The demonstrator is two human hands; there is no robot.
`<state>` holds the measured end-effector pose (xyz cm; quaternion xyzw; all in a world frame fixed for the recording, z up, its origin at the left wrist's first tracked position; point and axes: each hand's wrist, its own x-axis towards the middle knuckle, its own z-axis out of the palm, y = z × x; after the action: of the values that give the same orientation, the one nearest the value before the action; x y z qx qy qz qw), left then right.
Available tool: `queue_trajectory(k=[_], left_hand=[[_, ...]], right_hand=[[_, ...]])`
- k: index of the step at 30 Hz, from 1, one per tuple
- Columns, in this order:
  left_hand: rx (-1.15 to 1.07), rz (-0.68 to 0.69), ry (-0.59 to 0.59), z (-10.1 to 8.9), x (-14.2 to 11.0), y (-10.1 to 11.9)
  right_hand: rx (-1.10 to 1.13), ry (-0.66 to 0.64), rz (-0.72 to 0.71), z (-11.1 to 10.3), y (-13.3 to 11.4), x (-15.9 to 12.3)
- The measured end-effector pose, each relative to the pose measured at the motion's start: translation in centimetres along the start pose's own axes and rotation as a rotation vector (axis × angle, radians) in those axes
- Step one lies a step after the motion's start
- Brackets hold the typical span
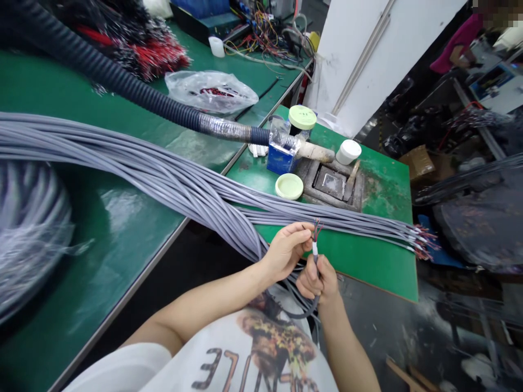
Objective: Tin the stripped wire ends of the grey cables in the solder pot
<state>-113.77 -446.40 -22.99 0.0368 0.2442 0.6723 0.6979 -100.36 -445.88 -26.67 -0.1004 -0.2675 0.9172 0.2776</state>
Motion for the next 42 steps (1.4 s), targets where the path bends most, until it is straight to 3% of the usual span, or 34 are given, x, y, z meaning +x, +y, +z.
queue_trajectory(k=[13, 26, 33, 38, 42], left_hand=[[0.097, -0.037, -0.056, -0.5, 0.1, 1.0], [0.228, -0.177, -0.304, -1.4, 1.6, 3.0], [0.217, -0.206, -0.356, -1.6, 1.7, 3.2], [0.170, -0.166, -0.334, -1.7, 1.6, 2.3], [0.156, -0.041, -0.210, -1.8, 1.1, 1.1]], right_hand=[[-0.046, 0.022, 0.018, -0.6, 0.4, 0.0], [-0.052, 0.006, 0.049, -0.7, 0.6, -0.3], [-0.015, -0.050, 0.026, -0.6, 0.6, -0.2], [-0.007, -0.025, 0.007, -0.6, 0.6, -0.2], [-0.019, 0.018, -0.026, -0.7, 0.6, -0.2]])
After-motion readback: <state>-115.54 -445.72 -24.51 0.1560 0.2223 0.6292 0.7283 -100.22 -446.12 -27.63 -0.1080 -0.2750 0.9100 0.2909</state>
